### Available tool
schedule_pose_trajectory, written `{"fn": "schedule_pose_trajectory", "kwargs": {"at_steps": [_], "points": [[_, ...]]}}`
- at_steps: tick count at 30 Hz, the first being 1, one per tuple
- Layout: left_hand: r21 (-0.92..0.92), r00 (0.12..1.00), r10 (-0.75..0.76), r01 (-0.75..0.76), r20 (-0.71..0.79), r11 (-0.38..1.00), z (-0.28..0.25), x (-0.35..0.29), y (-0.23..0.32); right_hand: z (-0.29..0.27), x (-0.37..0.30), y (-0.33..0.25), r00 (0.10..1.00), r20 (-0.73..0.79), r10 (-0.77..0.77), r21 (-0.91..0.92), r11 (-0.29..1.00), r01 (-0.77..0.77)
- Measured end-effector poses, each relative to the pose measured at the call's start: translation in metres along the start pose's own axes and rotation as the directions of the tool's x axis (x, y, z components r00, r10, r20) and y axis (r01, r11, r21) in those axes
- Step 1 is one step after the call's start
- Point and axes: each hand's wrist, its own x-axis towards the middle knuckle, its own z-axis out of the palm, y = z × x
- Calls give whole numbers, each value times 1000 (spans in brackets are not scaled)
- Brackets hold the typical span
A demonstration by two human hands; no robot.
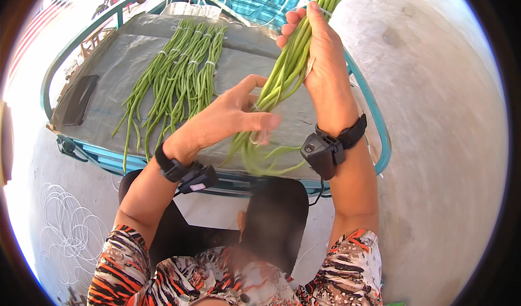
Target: The person is bundling long green beans together using white plastic ties.
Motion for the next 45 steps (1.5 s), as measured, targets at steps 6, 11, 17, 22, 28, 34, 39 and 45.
{"fn": "schedule_pose_trajectory", "kwargs": {"at_steps": [6, 11, 17, 22, 28, 34, 39, 45], "points": [[-232, 982, -141, 167, 127, 958, 5, -11, 15, -10, 19, -5, 990, 6, -142, 15, 990, 142], [-129, 954, -296, 288, -48, 949, 8, -10, -26, -49, 55, 49, 979, -202, 32, -62, 997, -45], [215, 938, -116, 193, -327, 957, 13, -5, -93, -111, 65, 123, 951, -186, 248, -202, 937, -284], [298, 946, -220, 287, -239, 911, 9, -1, -94, -130, 48, 138, 907, -304, 292, -902, 218, -373], [654, 957, 52, 155, -285, 740, 14, 1, -111, -123, -22, 118, 944, -52, 326, -918, 356, -174], [393, 979, -111, 170, -168, 904, 11, 14, -98, -105, -56, 114, 752, -269, 602, -718, 396, -573], [21, 906, -369, 381, -208, 924, 17, 16, -87, -116, -59, 122, 734, -188, 652, -641, 485, -595], [-346, 848, -513, 445, -134, 826, 12, 17, -79, -108, -58, 117, 674, -242, 698, -532, 485, -694]]}}
